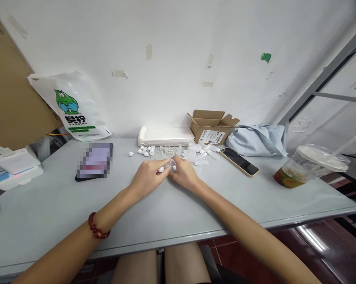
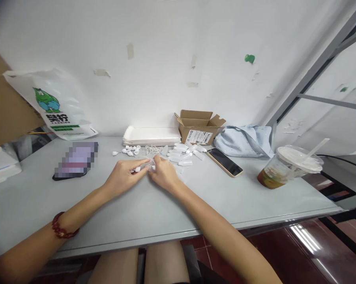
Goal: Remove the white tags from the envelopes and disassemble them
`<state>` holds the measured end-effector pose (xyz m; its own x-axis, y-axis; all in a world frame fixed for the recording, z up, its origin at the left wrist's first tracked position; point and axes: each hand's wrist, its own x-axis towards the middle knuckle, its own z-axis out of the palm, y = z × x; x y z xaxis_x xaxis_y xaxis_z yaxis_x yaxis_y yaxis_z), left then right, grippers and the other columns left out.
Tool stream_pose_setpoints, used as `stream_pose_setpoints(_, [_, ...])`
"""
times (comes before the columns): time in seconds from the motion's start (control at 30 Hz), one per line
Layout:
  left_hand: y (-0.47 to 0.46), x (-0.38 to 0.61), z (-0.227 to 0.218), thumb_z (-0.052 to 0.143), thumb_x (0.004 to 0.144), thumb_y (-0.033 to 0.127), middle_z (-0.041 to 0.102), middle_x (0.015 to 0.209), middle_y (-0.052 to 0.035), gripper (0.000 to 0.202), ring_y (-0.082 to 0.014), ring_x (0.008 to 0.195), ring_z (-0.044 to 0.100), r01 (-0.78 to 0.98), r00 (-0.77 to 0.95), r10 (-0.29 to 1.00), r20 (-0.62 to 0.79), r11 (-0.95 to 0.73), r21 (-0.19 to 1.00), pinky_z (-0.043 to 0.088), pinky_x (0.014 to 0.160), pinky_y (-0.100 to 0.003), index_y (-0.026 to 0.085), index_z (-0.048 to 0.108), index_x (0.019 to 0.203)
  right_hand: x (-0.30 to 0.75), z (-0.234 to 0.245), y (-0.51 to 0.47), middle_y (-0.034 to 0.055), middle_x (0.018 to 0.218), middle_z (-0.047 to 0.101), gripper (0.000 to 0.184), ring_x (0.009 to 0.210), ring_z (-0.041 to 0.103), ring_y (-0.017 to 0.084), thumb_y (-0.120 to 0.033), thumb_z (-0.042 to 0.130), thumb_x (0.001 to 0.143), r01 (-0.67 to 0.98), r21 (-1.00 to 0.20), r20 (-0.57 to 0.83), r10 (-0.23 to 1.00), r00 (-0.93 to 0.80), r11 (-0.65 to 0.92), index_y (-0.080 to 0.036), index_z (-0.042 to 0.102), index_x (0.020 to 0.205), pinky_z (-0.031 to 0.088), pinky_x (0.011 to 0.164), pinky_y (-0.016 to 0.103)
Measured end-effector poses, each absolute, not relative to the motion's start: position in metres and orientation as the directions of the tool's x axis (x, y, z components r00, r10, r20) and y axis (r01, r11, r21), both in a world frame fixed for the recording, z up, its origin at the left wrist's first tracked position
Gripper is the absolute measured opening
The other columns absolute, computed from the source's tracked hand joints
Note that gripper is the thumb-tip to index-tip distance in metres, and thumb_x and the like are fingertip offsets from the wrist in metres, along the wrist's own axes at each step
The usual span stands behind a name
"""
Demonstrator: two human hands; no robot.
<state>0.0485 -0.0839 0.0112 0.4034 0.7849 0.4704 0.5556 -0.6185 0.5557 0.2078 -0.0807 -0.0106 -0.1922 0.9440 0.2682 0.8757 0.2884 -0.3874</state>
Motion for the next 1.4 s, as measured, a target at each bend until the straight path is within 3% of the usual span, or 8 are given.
stream_pose_setpoints(0.1, [-0.083, 0.048, 0.013, 0.053, 0.081, 0.028, 0.073, 0.085, -0.0049, 0.029, -0.0146, 0.058, 0.058, 0.549, 0.422, 0.786, 0.452, -0.618, 0.563, 0.042, 0.057, -0.025, 0.018, 0.069, 0.103, 0.206, -0.008, -0.083, 0.0074, 0.092, 0.065, 0.016, 0.075, 0.059, 0.019, -0.026, 0.051, 0.079, 0.875, -0.383, 0.264, 0.943, -0.203, 0.296, -0.019, 0.047, 0.092, 0.030, 0.057, 0.025])
stream_pose_setpoints(0.4, [-0.081, 0.048, 0.007, 0.054, 0.081, 0.026, 0.067, 0.068, -0.0016, 0.030, -0.0150, 0.058, 0.056, 0.566, 0.549, 0.753, 0.363, -0.654, 0.502, 0.039, 0.057, -0.025, 0.022, 0.067, 0.108, 0.206, -0.011, -0.082, 0.0088, 0.095, 0.065, 0.025, 0.074, 0.059, 0.020, -0.016, 0.052, 0.072, 0.881, -0.334, 0.249, 0.933, -0.259, 0.334, -0.018, 0.047, 0.097, 0.030, 0.056, 0.026])
stream_pose_setpoints(0.77, [-0.080, 0.037, 0.023, 0.051, 0.082, 0.031, 0.061, 0.066, -0.0005, 0.021, -0.0124, 0.057, 0.050, 0.572, 0.554, 0.743, 0.376, -0.668, 0.476, 0.035, 0.057, -0.024, 0.017, 0.064, 0.089, 0.213, -0.007, -0.077, 0.0088, 0.101, 0.064, 0.028, 0.078, 0.060, 0.022, -0.027, 0.050, 0.076, 0.896, -0.250, 0.255, 0.917, -0.305, 0.368, -0.017, 0.047, 0.103, 0.033, 0.057, 0.027])
stream_pose_setpoints(0.97, [-0.085, 0.043, 0.021, 0.050, 0.078, 0.034, 0.050, 0.056, 0.0039, 0.019, -0.0103, 0.051, 0.041, 0.585, 0.490, 0.824, 0.284, -0.552, 0.594, 0.031, 0.053, -0.023, 0.017, 0.059, 0.076, 0.213, -0.008, -0.076, 0.0127, 0.102, 0.063, 0.028, 0.082, 0.059, 0.023, -0.020, 0.049, 0.076, 0.909, -0.228, 0.219, 0.928, -0.301, 0.349, -0.014, 0.045, 0.103, 0.038, 0.062, 0.028])
stream_pose_setpoints(1.17, [-0.085, 0.050, 0.021, 0.043, 0.081, 0.043, 0.034, 0.045, 0.0049, 0.040, -0.0091, 0.044, 0.030, 0.514, 0.379, 0.923, 0.066, -0.269, 0.815, 0.023, 0.046, -0.024, 0.018, 0.042, 0.050, 0.209, -0.008, -0.077, 0.0150, 0.106, 0.061, 0.030, 0.084, 0.060, 0.024, -0.018, 0.048, 0.076, 0.934, -0.197, 0.190, 0.946, -0.263, 0.299, -0.012, 0.044, 0.105, 0.041, 0.064, 0.030])
stream_pose_setpoints(1.27, [-0.082, 0.047, 0.025, 0.046, 0.079, 0.046, 0.039, 0.047, 0.0041, 0.039, -0.0101, 0.046, 0.033, 0.539, 0.395, 0.919, 0.010, -0.241, 0.807, 0.026, 0.048, -0.024, 0.018, 0.047, 0.052, 0.207, -0.006, -0.078, 0.0147, 0.108, 0.060, 0.030, 0.084, 0.061, 0.025, -0.020, 0.047, 0.077, 0.948, -0.176, 0.188, 0.954, -0.234, 0.267, -0.013, 0.043, 0.107, 0.041, 0.062, 0.031])
stream_pose_setpoints(1.4, [-0.081, 0.045, 0.027, 0.056, 0.074, 0.042, 0.054, 0.065, 0.0014, 0.026, -0.0128, 0.061, 0.044, 0.558, 0.434, 0.894, 0.111, -0.363, 0.747, 0.032, 0.057, -0.024, 0.017, 0.060, 0.070, 0.207, -0.004, -0.080, 0.0139, 0.108, 0.060, 0.032, 0.083, 0.061, 0.025, -0.021, 0.047, 0.076, 0.958, -0.142, 0.170, 0.959, -0.226, 0.251, -0.013, 0.043, 0.107, 0.042, 0.061, 0.032])
